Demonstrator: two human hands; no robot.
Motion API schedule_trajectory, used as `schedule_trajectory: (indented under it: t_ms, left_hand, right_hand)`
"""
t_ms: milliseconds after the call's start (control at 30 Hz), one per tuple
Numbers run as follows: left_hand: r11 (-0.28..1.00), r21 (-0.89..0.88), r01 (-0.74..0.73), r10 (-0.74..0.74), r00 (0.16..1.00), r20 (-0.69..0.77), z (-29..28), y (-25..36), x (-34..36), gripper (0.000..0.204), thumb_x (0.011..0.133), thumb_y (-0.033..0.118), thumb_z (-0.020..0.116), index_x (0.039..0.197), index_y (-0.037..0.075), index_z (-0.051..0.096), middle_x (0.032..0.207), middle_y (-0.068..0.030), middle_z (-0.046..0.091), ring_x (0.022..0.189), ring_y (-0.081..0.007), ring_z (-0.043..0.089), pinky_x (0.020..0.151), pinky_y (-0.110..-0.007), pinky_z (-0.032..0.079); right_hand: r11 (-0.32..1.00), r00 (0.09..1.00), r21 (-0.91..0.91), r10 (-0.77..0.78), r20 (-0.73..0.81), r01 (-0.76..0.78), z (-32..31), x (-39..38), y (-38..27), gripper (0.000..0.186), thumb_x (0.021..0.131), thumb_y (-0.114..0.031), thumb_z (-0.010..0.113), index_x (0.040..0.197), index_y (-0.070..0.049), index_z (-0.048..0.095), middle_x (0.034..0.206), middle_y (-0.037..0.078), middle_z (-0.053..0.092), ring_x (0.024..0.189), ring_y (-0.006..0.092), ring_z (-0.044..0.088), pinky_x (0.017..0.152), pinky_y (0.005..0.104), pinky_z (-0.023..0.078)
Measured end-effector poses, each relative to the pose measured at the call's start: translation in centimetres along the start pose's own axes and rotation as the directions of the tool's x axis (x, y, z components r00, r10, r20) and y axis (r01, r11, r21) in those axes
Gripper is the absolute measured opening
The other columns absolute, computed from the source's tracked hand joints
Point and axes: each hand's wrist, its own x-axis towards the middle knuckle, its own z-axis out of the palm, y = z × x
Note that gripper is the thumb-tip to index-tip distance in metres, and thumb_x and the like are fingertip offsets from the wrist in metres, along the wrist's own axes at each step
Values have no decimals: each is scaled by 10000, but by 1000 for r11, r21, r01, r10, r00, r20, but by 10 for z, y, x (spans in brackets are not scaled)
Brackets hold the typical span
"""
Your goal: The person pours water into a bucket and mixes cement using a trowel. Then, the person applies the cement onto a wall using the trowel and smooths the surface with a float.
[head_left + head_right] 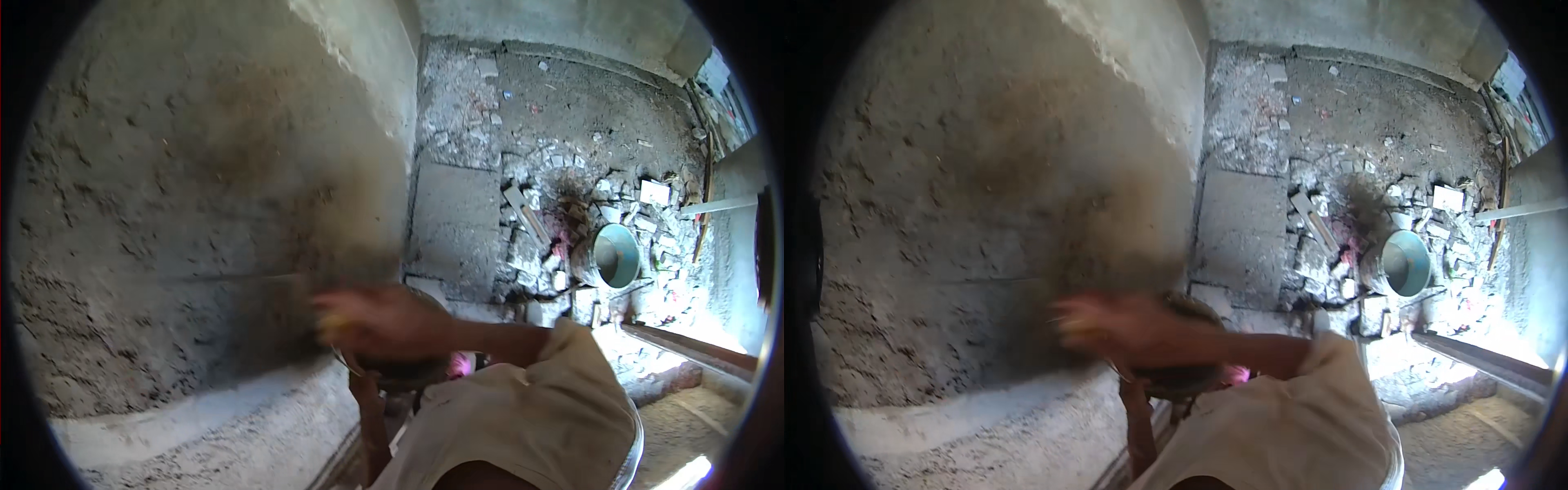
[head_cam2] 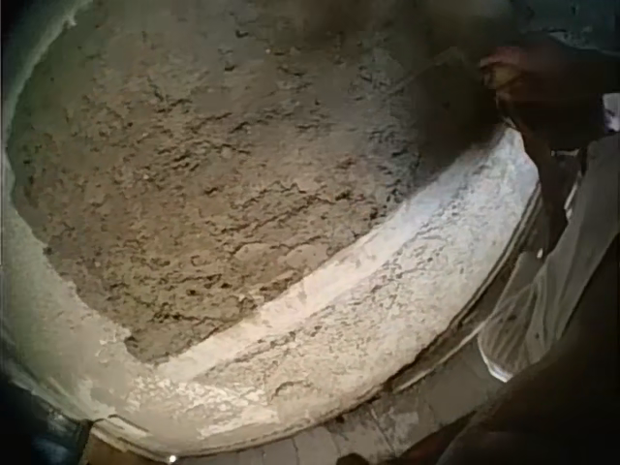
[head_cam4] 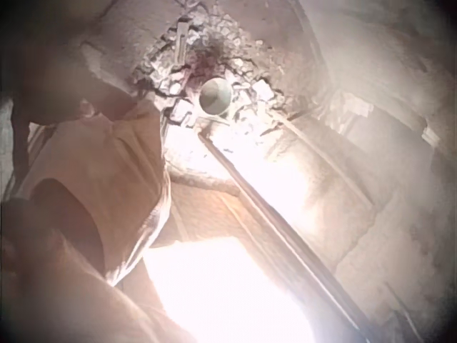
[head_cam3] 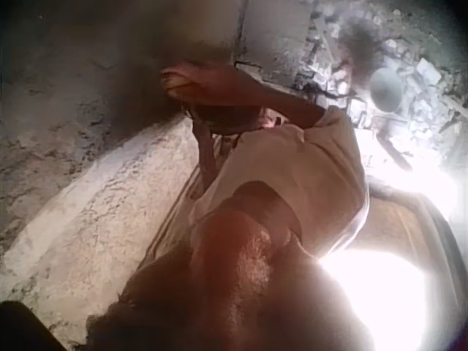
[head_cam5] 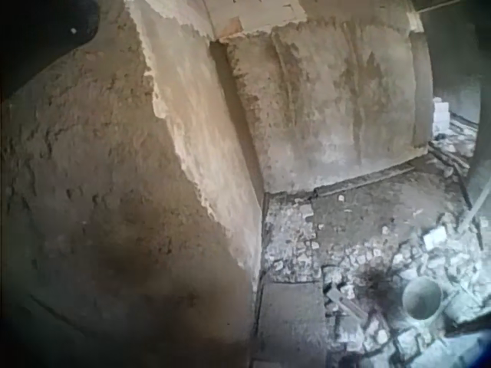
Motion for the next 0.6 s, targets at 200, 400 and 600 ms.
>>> schedule_trajectory:
  t_ms: [200, 400, 600]
  left_hand:
    - [998, -15, 61, -61, 998, -30, 20, -8, -1, 591, 650, -26, 596, 1230, 62, 523, 906, -49, 597, 727, -159, 582, 559, -288, 471]
    - [986, 102, -129, 117, 986, 116, 67, -5, -7, 494, 643, -51, 623, 1123, 53, 573, 793, -9, 547, 704, -132, 553, 602, -280, 458]
    - [989, 95, -115, 98, 981, 170, 84, 20, -5, 357, 649, -43, 629, 990, 52, 581, 757, 5, 491, 686, -116, 496, 603, -270, 425]
  right_hand:
    - [432, 712, -779, 701, -27, -454, -19, -217, 115, 323, 920, -391, 491, 1080, -128, 589, 761, 124, 667, 669, 321, 670, 591, 418, 546]
    - [413, 677, -702, 724, -132, -580, 21, -279, 195, 357, 936, -359, 438, 1026, -55, 603, 734, 147, 669, 584, 299, 657, 520, 431, 530]
    - [409, 402, 42, 864, 304, -912, -18, -280, 171, 342, 966, -377, 451, 980, -65, 591, 639, 59, 554, 495, 142, 552, 419, 297, 466]
